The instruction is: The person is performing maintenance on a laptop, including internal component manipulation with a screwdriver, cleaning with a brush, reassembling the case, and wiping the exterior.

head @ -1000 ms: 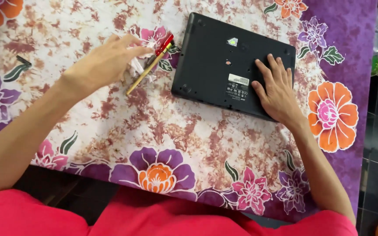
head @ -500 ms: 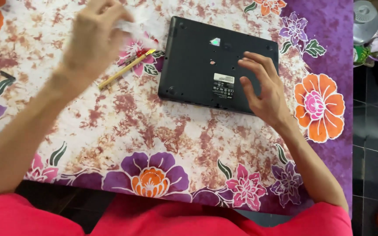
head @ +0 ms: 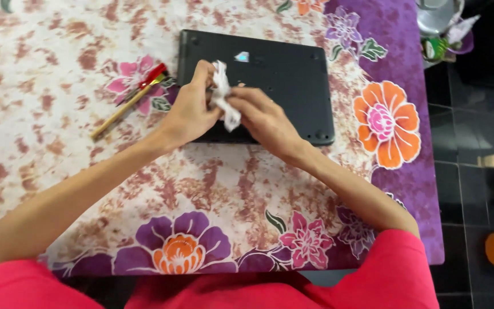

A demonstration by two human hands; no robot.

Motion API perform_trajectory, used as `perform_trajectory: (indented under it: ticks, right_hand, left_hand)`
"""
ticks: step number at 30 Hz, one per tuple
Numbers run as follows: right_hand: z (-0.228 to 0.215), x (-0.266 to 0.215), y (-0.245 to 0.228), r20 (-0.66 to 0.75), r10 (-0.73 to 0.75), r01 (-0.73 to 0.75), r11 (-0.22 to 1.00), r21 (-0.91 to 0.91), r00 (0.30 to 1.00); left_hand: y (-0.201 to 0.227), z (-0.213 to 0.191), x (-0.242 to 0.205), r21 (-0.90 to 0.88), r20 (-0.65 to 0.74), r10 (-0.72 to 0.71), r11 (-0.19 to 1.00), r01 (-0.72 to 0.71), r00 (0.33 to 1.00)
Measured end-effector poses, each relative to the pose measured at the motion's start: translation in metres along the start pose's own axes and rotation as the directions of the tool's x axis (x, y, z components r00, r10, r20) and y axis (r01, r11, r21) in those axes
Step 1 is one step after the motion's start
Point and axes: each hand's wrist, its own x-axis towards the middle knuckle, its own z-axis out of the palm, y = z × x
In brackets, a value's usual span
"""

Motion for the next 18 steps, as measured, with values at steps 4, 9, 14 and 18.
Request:
perform_trajectory:
  ticks: [4,9,14,18]
  right_hand:
    - [0.014,0.001,0.029,0.072,-0.184,0.196,0.952,-0.234,0.98]
    - [0.02,0.012,0.037,0.075,-0.216,0.229,0.923,-0.308,0.974]
    - [0.002,0.022,-0.017,0.074,-0.223,0.232,0.964,-0.131,0.972]
    - [0.011,0.015,-0.005,0.129,-0.221,0.247,0.939,-0.24,0.967]
  left_hand:
    - [0.005,-0.001,-0.003,0.196,0.042,0.164,0.966,-0.169,0.986]
    - [-0.032,-0.007,0.005,0.434,0.061,0.319,0.845,-0.313,0.946]
    - [-0.015,-0.012,-0.009,0.432,0.021,0.259,0.868,-0.243,0.966]
    - [-0.019,-0.018,-0.007,0.41,-0.002,0.283,0.875,-0.257,0.959]
